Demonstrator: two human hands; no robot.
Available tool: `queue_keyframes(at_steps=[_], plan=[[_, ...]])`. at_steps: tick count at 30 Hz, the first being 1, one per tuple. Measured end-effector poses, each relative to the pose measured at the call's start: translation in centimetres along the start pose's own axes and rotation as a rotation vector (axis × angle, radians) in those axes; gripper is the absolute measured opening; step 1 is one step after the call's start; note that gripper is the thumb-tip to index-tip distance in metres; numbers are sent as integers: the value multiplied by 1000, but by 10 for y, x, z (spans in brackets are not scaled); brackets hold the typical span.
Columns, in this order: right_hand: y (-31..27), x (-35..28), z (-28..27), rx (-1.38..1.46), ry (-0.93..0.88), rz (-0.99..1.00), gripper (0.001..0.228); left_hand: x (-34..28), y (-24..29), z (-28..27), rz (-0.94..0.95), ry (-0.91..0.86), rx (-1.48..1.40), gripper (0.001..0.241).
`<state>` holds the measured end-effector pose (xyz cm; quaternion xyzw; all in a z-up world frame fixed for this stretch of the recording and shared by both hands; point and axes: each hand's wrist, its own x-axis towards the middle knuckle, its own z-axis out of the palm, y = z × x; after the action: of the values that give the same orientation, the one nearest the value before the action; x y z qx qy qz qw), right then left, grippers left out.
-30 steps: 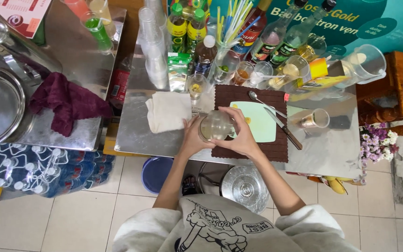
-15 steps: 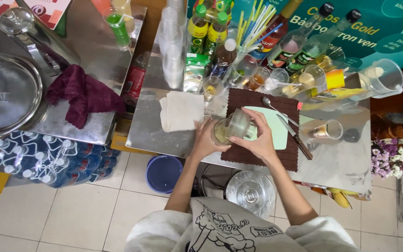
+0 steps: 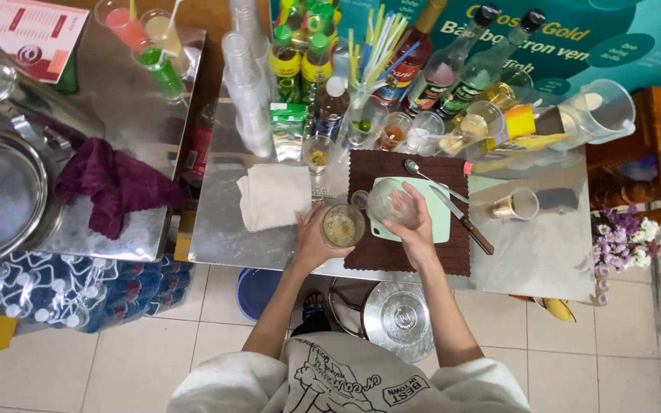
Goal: The person retrieves ice from a cooler, adds it to a shaker containing a yellow liquid, and shakes the mixture. They then pour the drink into a plastic cup, add a lime garnish, insert a straw, and place the finished drink on a display stand.
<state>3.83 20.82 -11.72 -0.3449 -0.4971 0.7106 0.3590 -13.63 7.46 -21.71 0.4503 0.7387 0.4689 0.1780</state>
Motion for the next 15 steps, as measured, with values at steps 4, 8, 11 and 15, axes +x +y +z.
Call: queue_keyframes(at_steps=[4, 8, 11, 15], plan=[[21, 22, 1, -213, 80, -9, 103, 0, 13, -6, -51, -34, 17, 105], [46, 46, 4, -455, 45, 8, 110, 3, 15, -10, -88, -77, 57, 108], [45, 49, 13, -624, -5, 22, 106, 1, 12, -11, -109, -118, 40, 109], [32, 46, 22, -720, -32, 36, 102, 2, 12, -13, -133, -147, 21, 109]])
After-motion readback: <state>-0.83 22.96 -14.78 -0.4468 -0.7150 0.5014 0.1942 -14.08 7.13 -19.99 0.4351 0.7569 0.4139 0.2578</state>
